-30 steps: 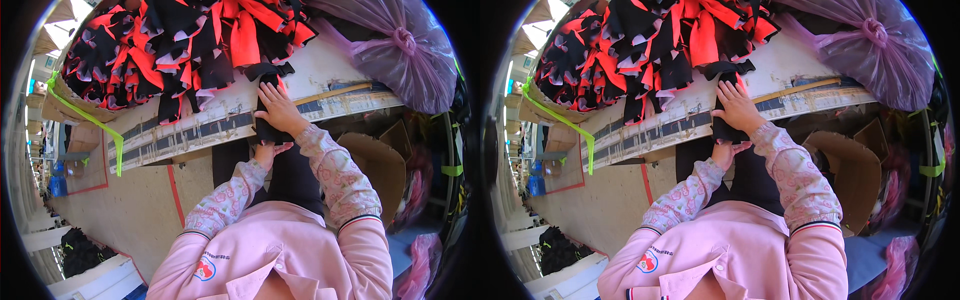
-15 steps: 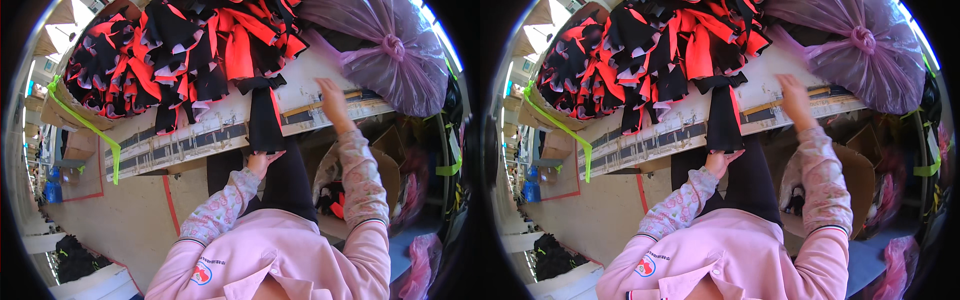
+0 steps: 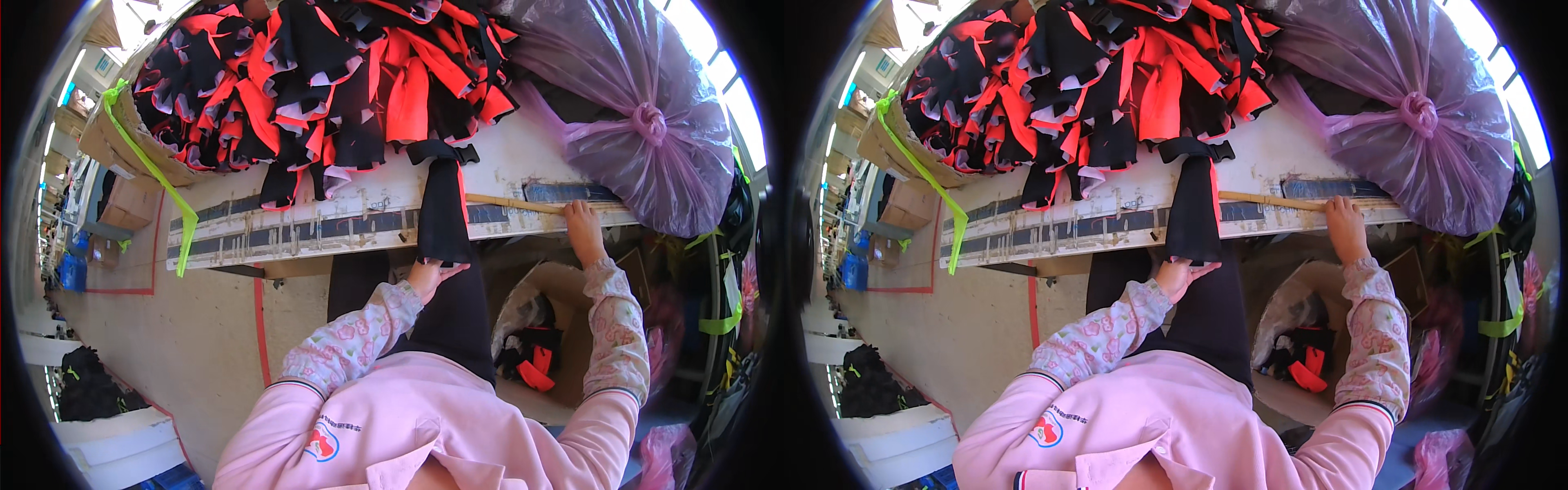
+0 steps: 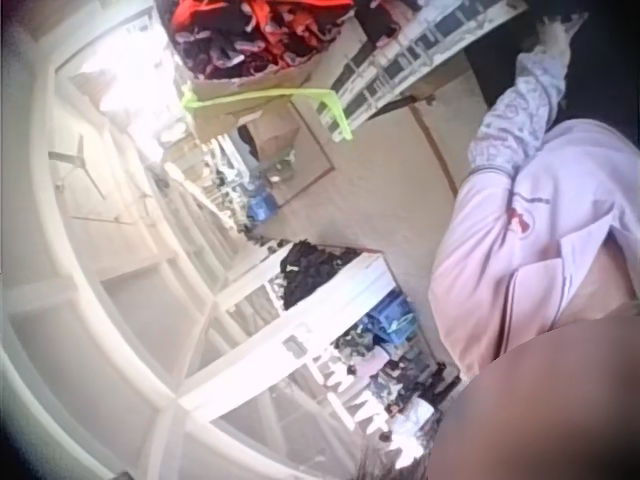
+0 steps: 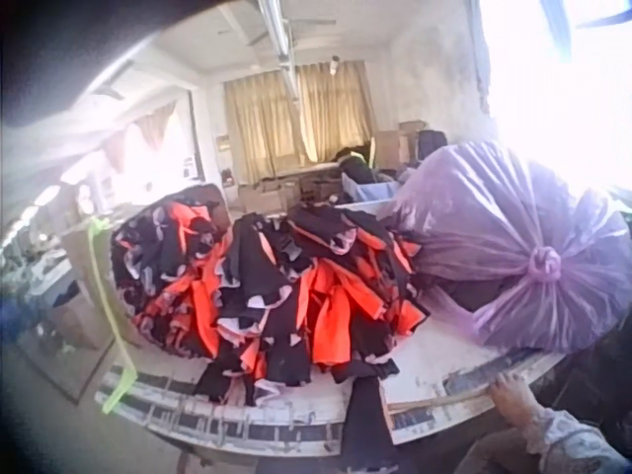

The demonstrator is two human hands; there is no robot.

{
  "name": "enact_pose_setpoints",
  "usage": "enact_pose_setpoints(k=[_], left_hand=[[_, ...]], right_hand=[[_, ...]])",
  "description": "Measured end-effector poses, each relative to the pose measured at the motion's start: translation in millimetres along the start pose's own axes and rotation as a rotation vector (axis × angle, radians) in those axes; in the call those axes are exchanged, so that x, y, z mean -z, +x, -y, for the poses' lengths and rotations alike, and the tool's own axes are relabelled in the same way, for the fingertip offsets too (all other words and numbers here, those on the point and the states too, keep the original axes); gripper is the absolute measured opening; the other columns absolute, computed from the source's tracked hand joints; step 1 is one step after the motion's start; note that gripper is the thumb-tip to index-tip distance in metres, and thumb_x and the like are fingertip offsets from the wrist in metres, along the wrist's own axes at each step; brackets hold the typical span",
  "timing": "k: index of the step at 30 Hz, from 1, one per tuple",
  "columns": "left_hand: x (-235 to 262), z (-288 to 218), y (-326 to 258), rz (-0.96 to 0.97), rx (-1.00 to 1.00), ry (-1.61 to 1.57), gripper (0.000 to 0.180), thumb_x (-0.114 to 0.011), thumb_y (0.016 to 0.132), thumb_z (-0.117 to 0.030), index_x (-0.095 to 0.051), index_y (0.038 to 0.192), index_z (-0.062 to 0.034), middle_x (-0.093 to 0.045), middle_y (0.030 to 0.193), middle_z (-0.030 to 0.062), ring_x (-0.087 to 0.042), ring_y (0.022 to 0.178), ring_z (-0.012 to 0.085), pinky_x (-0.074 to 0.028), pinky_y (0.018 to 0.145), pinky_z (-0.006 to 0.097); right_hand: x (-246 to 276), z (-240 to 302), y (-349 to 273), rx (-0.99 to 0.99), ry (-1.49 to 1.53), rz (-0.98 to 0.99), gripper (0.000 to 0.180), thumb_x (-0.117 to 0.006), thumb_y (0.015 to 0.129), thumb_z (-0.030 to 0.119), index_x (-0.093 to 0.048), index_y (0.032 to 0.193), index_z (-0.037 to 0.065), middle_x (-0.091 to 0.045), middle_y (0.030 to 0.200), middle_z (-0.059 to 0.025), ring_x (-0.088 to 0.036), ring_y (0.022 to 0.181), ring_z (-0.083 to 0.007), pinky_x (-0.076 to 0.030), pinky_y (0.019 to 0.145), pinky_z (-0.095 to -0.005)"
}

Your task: Stuffing and preparing fabric components of safety gear using a wooden tool to push material into sleeves.

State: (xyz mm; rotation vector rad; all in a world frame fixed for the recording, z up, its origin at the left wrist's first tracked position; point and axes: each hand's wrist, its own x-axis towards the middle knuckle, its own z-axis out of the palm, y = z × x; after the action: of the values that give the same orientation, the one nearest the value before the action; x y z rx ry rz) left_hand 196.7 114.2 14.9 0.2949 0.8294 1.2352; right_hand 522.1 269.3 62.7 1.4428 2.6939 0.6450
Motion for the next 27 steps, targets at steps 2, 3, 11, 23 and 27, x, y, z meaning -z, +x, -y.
enact_pose_setpoints(k=[2,3,11,23,27], left_hand=[[-1,0,0,-0.005,-0.009,0.068,0.032,-0.032,0.095,-0.003,-0.047,0.122,-0.0028,-0.053,0.12,0.0116,-0.058,0.103,0.033,-0.049,0.093,0.047],[-1,0,0,-0.004,0.01,0.048,0.032,-0.032,0.095,-0.003,-0.047,0.122,-0.0028,-0.053,0.12,0.0116,-0.058,0.103,0.033,-0.049,0.093,0.047],[5,3,3,-0.05,0.007,0.143,0.025,-0.04,0.095,-0.012,-0.055,0.114,-0.0043,-0.06,0.108,0.0092,-0.063,0.09,0.028,-0.055,0.079,0.04],[10,11,12,-0.043,0.034,0.195,0.024,-0.043,0.096,-0.021,-0.057,0.109,-0.0052,-0.063,0.098,0.0101,-0.065,0.082,0.0254,-0.056,0.071,0.037],[6,13,12,-0.023,0.021,0.163,0.025,-0.044,0.096,-0.022,-0.057,0.109,-0.005,-0.063,0.096,0.0097,-0.065,0.082,0.0236,-0.056,0.07,0.036]], right_hand=[[0,0,-2,-0.024,0.02,0.005,0.014,-0.052,0.076,0.007,-0.053,0.09,0.005,-0.055,0.091,-0.01,-0.055,0.091,-0.0266,-0.047,0.076,-0.037],[0,1,-2,-0.071,0.048,0.073,0.015,-0.051,0.077,0.007,-0.053,0.092,0.005,-0.055,0.092,-0.0104,-0.055,0.092,-0.0269,-0.047,0.076,-0.037],[9,0,-4,-0.036,0.132,0.074,0.024,-0.058,0.072,0.001,-0.051,0.095,0.003,-0.054,0.094,-0.0135,-0.056,0.092,-0.0291,-0.048,0.076,-0.038],[76,53,-142,-0.396,1.17,0.223,0.026,-0.045,0.091,0.007,-0.054,0.114,0.001,-0.055,0.073,-0.0117,-0.049,0.06,-0.0126,-0.042,0.055,-0.0274],[120,104,-217,-0.569,1.369,0.367,0.029,-0.043,0.094,0.019,-0.064,0.097,0.0,-0.044,0.063,0.001,-0.039,0.058,-0.009,-0.034,0.053,-0.0258]])
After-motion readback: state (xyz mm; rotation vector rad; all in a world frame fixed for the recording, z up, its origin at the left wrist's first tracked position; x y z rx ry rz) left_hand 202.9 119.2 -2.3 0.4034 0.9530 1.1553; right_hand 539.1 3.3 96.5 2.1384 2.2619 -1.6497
